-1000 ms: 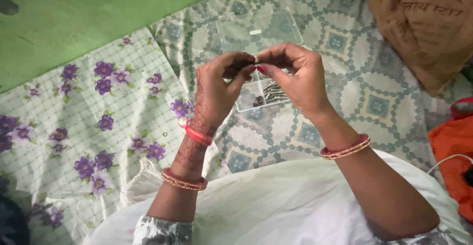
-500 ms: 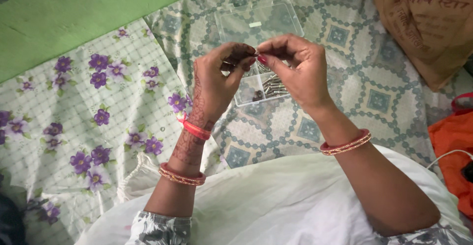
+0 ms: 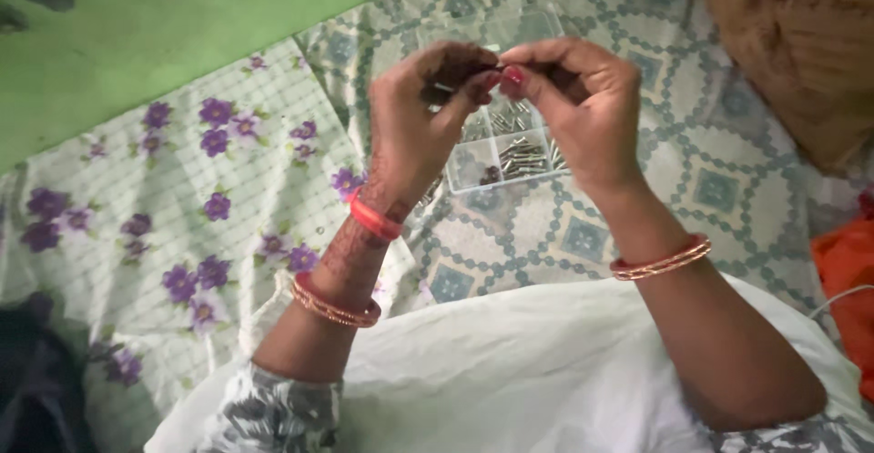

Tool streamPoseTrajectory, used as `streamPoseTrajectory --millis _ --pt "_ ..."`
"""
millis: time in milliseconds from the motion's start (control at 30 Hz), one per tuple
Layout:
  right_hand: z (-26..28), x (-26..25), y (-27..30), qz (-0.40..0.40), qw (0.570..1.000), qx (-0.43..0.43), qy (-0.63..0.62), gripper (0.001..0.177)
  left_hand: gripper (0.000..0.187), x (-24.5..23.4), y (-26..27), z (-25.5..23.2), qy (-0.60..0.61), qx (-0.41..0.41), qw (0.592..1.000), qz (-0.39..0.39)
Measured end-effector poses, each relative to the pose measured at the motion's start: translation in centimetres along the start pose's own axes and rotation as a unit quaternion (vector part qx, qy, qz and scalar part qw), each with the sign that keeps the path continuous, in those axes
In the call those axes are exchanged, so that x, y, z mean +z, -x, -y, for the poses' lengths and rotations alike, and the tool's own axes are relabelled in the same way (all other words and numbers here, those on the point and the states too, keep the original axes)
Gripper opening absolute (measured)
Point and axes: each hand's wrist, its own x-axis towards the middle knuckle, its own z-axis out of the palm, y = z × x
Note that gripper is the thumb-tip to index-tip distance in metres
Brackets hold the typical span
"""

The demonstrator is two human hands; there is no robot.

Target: The person sits on a bed and repeatedly picks up small metal pins and nuts from a clear plastic box. They assemble the components by hand and place the finished units back into the box.

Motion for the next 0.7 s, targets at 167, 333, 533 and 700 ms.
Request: streamPoseTrajectory --millis 167,333,533,700 --pt "1.8 0.1 -0.2 0.013 0.998 0.016 -0.061 0.013 0.016 -1.1 0.4 -1.7 -0.073 0.090 0.993 -0.003" --pt "1.8 0.4 0.0 0.011 0.998 0.033 -0.045 0.012 0.016 -1.3 1.7 -2.1 -0.048 0.059 0.996 -0.044" --pt "1.2 0.8 -0.1 0.037 0.999 0.030 -0.019 0.012 0.016 -1.4 1.9 -1.6 -0.062 0.072 0.995 -0.044" --pt "1.6 0.8 0.2 0.030 0.999 -0.017 0.037 0.013 0.016 -1.0 1.8 -0.3 0.064 0.000 0.997 -0.032"
